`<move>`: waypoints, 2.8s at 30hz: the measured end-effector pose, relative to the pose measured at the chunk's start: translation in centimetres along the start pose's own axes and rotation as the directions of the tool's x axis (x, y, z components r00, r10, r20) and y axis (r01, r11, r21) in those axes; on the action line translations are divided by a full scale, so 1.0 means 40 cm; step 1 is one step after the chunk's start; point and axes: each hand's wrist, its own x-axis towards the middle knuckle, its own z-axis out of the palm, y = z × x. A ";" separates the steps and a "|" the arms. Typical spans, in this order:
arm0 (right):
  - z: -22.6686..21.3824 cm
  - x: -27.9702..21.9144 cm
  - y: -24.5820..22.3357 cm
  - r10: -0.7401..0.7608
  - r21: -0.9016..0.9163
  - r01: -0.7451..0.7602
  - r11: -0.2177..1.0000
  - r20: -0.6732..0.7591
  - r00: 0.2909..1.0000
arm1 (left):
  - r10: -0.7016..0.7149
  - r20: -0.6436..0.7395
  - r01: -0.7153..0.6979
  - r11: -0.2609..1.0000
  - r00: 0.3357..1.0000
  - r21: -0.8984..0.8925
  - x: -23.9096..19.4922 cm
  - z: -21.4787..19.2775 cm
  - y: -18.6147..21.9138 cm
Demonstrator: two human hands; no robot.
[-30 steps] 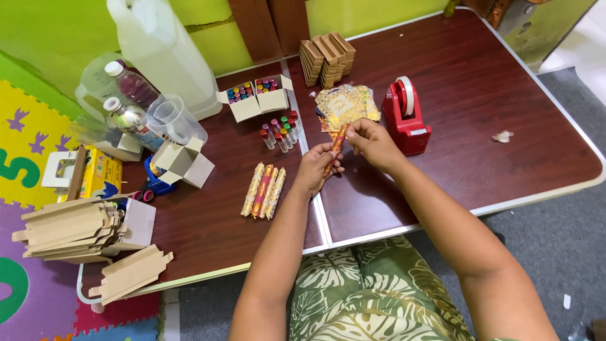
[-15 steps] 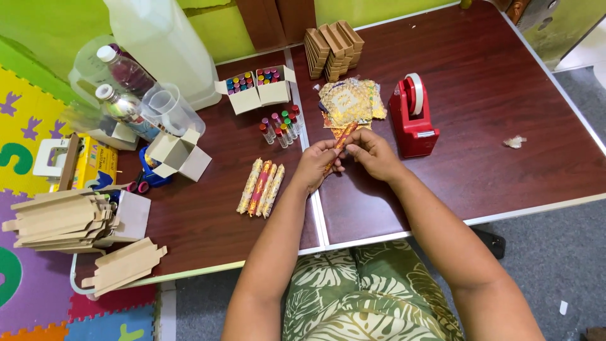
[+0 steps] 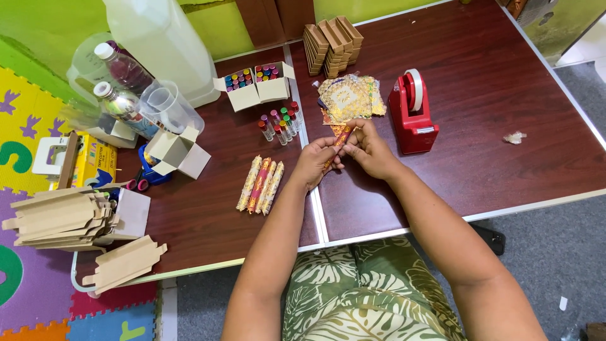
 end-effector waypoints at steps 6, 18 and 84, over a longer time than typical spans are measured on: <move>0.004 -0.002 -0.019 0.011 -0.027 -0.011 1.000 0.007 1.000 | 0.004 0.002 -0.004 1.000 1.000 -0.007 -0.008 0.008 0.008; 0.002 -0.002 -0.005 0.065 -0.099 -0.067 0.993 -0.021 0.998 | 0.009 0.013 -0.009 1.000 1.000 0.004 -0.001 0.004 0.001; -0.021 0.005 0.074 0.215 0.132 -0.212 0.968 -0.010 0.977 | 0.053 0.132 -0.058 0.998 0.990 0.036 0.013 -0.017 -0.027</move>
